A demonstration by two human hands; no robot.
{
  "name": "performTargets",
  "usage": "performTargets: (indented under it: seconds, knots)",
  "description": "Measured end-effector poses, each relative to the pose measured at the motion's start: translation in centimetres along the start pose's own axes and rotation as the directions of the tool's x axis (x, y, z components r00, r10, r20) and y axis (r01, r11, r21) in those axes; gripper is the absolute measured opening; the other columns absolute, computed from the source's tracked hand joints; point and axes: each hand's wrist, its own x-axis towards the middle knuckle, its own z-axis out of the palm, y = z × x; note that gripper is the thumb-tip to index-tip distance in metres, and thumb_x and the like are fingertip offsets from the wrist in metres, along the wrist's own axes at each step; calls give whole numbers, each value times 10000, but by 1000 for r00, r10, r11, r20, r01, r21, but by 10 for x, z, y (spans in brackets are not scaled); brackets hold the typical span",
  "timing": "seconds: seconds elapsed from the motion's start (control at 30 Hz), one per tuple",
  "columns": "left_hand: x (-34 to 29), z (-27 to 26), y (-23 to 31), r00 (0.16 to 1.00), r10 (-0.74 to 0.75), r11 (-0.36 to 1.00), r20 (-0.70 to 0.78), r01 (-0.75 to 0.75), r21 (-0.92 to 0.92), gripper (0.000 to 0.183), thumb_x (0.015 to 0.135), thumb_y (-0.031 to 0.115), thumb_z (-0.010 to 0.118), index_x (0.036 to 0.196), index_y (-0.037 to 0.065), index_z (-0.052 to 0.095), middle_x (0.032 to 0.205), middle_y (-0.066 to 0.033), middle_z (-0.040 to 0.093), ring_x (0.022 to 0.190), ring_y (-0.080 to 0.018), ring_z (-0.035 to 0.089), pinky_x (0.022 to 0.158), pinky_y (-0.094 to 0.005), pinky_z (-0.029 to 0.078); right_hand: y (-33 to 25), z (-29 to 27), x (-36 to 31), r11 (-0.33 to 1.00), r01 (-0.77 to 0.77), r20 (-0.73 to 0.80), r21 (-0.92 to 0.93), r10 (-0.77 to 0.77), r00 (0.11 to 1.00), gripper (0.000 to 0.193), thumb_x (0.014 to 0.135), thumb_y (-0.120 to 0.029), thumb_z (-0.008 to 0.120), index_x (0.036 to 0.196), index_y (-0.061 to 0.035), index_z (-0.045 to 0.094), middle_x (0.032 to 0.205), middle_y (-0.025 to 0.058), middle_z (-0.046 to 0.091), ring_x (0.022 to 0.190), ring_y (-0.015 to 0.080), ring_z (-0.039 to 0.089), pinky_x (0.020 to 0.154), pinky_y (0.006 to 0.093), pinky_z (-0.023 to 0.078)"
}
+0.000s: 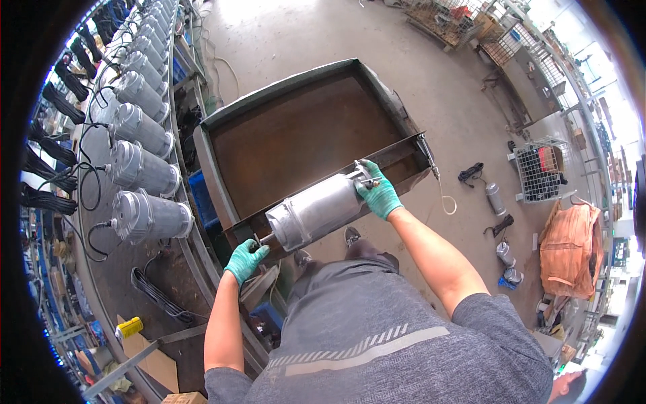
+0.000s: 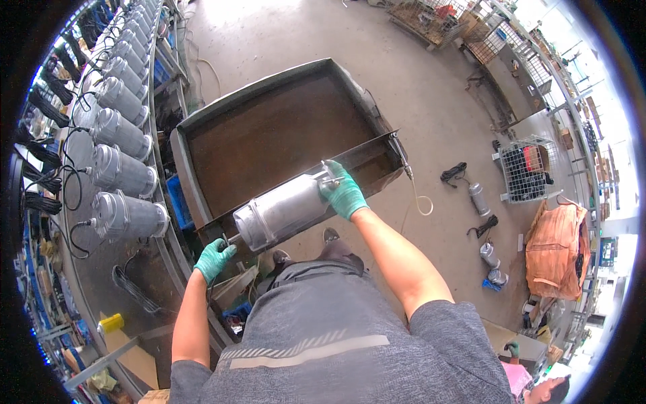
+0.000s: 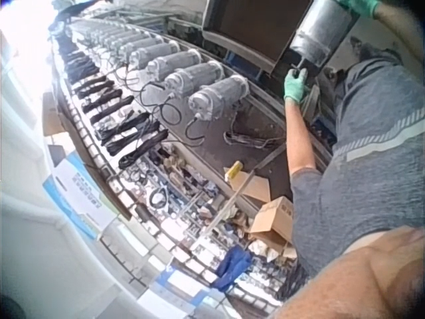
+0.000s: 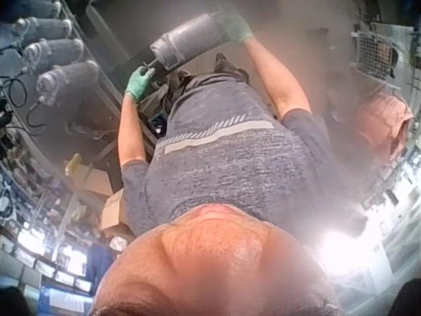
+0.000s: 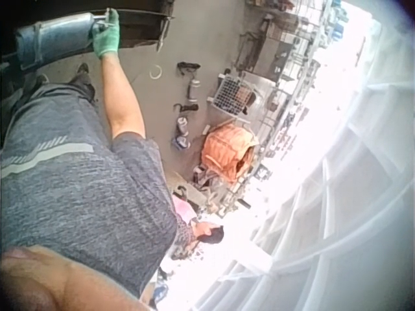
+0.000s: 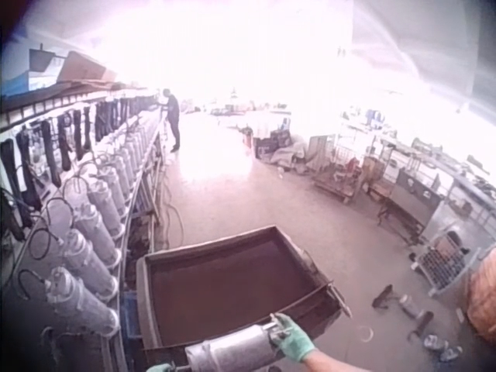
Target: The person picks up a metal housing with attached cables and immerses it into a tank of water to check for leaks. The person rotates the housing underwater while observing for bubbles, then removes it and places it back onto an assembly line conveyor.
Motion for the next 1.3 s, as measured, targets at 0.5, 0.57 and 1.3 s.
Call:
performTargets:
  seconds: [0.5, 0.57, 1.3]
  knots:
    - [-2, 0, 12, 921, -349, 823, 175, 390, -413, 482, 935, 550, 719, 973, 70, 691, 781, -94, 722, 603, -177, 643, 505, -335, 509, 5, -2, 1, 978, 56, -105, -202, -78, 991, 680, 875, -35, 721, 1509, -42, 475, 1437, 104, 610, 897, 127, 604, 901, 271, 536]
    - [-1, -1, 23, 854, -416, 670, 313, 521, -529, 489, 972, 564, 652, 966, 78, 696, 812, -60, 723, 551, -103, 593, 438, -236, 456, -3, -3, -1, 972, -10, -106, -233, -16, 994, 668, 868, -53, 733, 1493, -45, 498, 1313, 99, 665, 868, 137, 612, 873, 289, 542]
    - [-16, 16, -30, 919, -324, 724, -224, 89, -684, 411, 1047, 375, 645, 1338, 94, 572, 1011, -40, 652, 681, -95, 579, 534, -247, 486, -28, -85, -18, 625, 425, 206, -654, -394, 896, 715, 846, -182, 742, 1493, -12, 488, 1453, 243, 523, 1228, 395, 596, 1066, 450, 481]
